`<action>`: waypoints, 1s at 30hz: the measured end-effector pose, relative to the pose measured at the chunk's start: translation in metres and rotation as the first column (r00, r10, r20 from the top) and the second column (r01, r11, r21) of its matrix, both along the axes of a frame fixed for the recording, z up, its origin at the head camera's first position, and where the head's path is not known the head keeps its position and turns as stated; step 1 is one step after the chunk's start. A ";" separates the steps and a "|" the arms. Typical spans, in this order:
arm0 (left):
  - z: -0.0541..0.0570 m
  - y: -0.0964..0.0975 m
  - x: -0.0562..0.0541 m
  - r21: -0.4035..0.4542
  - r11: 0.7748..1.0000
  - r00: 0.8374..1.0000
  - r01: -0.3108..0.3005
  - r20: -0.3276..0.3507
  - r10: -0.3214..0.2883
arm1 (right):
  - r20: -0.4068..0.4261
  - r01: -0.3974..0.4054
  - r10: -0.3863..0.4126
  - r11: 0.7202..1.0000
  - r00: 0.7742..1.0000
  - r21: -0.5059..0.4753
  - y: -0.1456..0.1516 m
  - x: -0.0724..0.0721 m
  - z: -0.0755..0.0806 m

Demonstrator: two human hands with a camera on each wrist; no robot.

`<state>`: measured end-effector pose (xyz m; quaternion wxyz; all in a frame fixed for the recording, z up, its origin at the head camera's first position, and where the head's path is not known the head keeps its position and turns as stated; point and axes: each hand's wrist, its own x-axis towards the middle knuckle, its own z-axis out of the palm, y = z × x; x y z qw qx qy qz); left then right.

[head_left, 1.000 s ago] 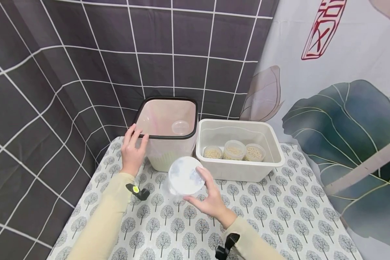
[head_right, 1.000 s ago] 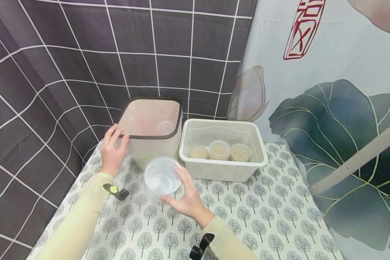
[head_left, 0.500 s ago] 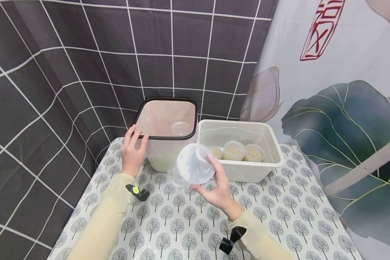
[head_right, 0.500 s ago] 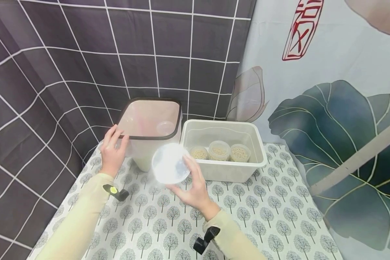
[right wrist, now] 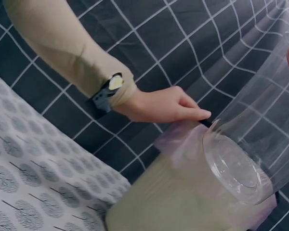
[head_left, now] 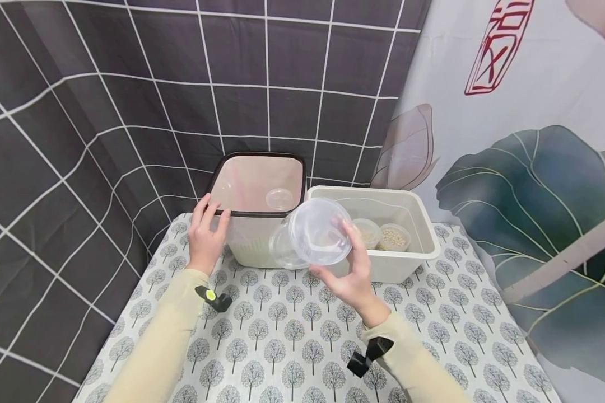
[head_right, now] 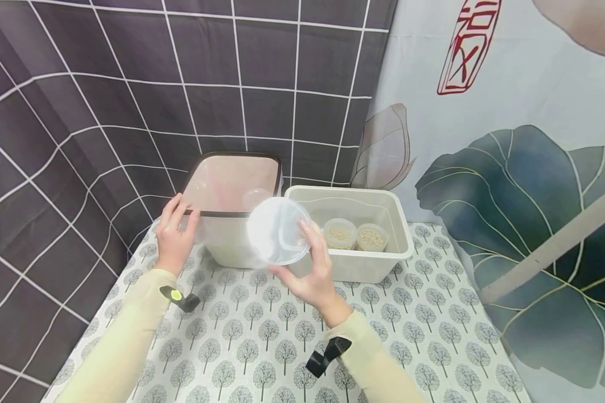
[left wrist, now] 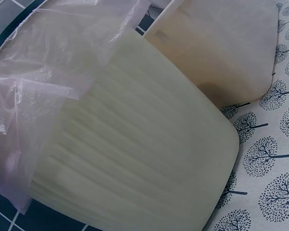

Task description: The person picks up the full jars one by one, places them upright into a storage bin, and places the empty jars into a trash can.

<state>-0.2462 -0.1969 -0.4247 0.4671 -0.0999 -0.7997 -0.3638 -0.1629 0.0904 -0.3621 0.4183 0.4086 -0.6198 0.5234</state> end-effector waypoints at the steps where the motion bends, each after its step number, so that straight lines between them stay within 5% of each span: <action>1: 0.000 0.000 0.000 0.000 1.000 1.000 -0.001 0.000 0.001 | -0.010 0.001 -0.001 1.000 1.000 -0.003 0.000 -0.001 0.003; 7: 0.001 0.000 0.000 0.006 1.000 1.000 -0.002 -0.012 0.002 | -0.042 0.021 -0.022 0.999 0.999 -0.031 0.001 -0.009 0.014; 15: -0.001 -0.001 -0.001 0.004 1.000 1.000 -0.002 -0.026 0.002 | -0.048 -0.009 0.006 0.998 0.999 -0.060 0.005 -0.032 0.008; 25: -0.001 0.000 0.003 -0.004 1.000 1.000 -0.010 -0.008 0.010 | -0.080 -0.023 0.017 0.997 0.997 -0.073 -0.008 -0.031 0.033; 30: -0.002 -0.001 0.003 -0.004 1.000 1.000 -0.015 -0.002 0.015 | -0.080 -0.023 0.017 0.997 0.997 -0.078 -0.014 -0.044 0.029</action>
